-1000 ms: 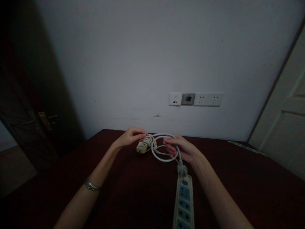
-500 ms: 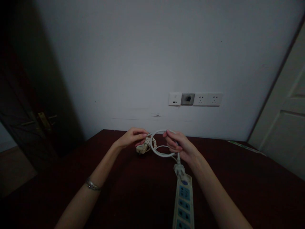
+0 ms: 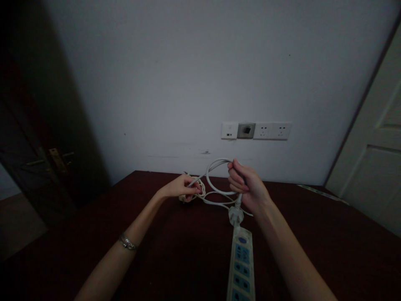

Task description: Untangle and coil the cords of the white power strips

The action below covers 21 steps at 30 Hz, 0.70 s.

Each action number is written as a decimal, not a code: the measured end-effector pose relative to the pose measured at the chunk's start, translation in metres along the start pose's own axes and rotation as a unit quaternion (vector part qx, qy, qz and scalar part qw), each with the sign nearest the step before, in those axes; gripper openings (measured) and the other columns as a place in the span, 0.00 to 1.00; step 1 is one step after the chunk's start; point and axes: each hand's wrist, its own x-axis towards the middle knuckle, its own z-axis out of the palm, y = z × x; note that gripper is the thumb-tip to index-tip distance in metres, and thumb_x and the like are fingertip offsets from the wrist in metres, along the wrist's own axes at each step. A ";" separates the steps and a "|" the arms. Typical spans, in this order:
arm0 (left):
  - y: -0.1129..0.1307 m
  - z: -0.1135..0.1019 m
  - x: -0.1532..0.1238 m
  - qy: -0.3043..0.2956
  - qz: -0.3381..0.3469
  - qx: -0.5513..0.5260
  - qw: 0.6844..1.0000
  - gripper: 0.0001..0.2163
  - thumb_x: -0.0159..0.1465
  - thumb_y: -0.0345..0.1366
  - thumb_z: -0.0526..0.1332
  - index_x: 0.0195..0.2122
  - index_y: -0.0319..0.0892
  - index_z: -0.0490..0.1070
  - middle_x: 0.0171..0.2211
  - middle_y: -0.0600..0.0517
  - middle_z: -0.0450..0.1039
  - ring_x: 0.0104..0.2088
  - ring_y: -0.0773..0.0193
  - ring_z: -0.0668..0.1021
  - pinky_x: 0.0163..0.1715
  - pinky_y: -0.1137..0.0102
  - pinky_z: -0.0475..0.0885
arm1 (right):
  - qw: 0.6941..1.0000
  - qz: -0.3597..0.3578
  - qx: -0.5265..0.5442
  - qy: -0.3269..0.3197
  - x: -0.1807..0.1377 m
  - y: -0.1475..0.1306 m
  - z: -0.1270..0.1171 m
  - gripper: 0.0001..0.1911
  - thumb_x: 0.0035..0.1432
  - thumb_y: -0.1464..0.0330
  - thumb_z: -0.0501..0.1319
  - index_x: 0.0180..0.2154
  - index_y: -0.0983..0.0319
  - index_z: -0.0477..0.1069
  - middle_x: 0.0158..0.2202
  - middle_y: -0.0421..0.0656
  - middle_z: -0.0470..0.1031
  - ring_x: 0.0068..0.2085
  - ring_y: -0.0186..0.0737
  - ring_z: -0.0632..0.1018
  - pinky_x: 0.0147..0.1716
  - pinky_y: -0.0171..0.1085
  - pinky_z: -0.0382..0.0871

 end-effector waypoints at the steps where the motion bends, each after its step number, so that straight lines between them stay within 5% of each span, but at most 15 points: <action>1: -0.003 0.003 0.003 0.012 0.006 0.011 1.000 0.11 0.56 0.41 0.61 0.31 0.37 0.73 0.23 0.51 0.71 0.18 0.71 0.71 0.18 0.76 0.65 | 1.000 -0.007 -0.001 0.004 -0.002 -0.004 0.002 0.10 0.52 0.62 0.62 0.27 0.61 0.69 0.13 0.29 0.44 0.14 0.22 0.40 0.09 0.26 0.38; 7: -0.041 0.017 0.026 0.198 0.086 0.076 0.974 0.13 0.60 0.42 0.56 0.28 0.37 0.73 0.24 0.50 0.72 0.27 0.67 0.73 0.28 0.75 0.66 | 0.996 -0.072 -0.026 0.049 -0.022 -0.033 0.006 0.09 0.55 0.61 0.59 0.27 0.59 0.68 0.14 0.30 0.39 0.15 0.25 0.38 0.09 0.28 0.37; 11: -0.053 0.018 0.033 0.195 0.070 -0.046 0.977 0.16 0.59 0.46 0.57 0.27 0.36 0.71 0.26 0.48 0.73 0.28 0.66 0.74 0.29 0.74 0.67 | 0.993 -0.096 -0.013 0.067 -0.030 -0.049 0.002 0.09 0.58 0.63 0.58 0.28 0.59 0.68 0.14 0.30 0.40 0.15 0.25 0.37 0.09 0.29 0.36; 16: -0.035 0.020 0.031 0.275 0.097 -0.281 0.914 0.19 0.57 0.52 0.58 0.32 0.38 0.66 0.19 0.56 0.66 0.18 0.71 0.70 0.21 0.75 0.66 | 0.993 -0.085 0.046 0.073 -0.023 -0.050 -0.010 0.09 0.60 0.69 0.55 0.27 0.61 0.66 0.14 0.30 0.45 0.14 0.25 0.41 0.08 0.26 0.41; 19: -0.012 0.017 0.023 0.314 0.128 -0.358 0.870 0.17 0.58 0.51 0.58 0.32 0.40 0.64 0.14 0.63 0.53 0.10 0.78 0.54 0.11 0.81 0.53 | 0.984 -0.048 0.160 0.057 -0.017 -0.045 -0.020 0.09 0.62 0.74 0.53 0.28 0.62 0.64 0.14 0.30 0.52 0.12 0.23 0.49 0.08 0.24 0.46; 21: 0.005 0.011 0.015 0.314 0.128 -0.364 0.868 0.15 0.58 0.48 0.59 0.32 0.40 0.65 0.14 0.63 0.50 0.10 0.79 0.51 0.10 0.81 0.45 | 0.969 -0.021 0.241 0.056 -0.014 -0.042 -0.027 0.10 0.63 0.75 0.49 0.30 0.62 0.62 0.14 0.31 0.55 0.12 0.22 0.53 0.09 0.24 0.48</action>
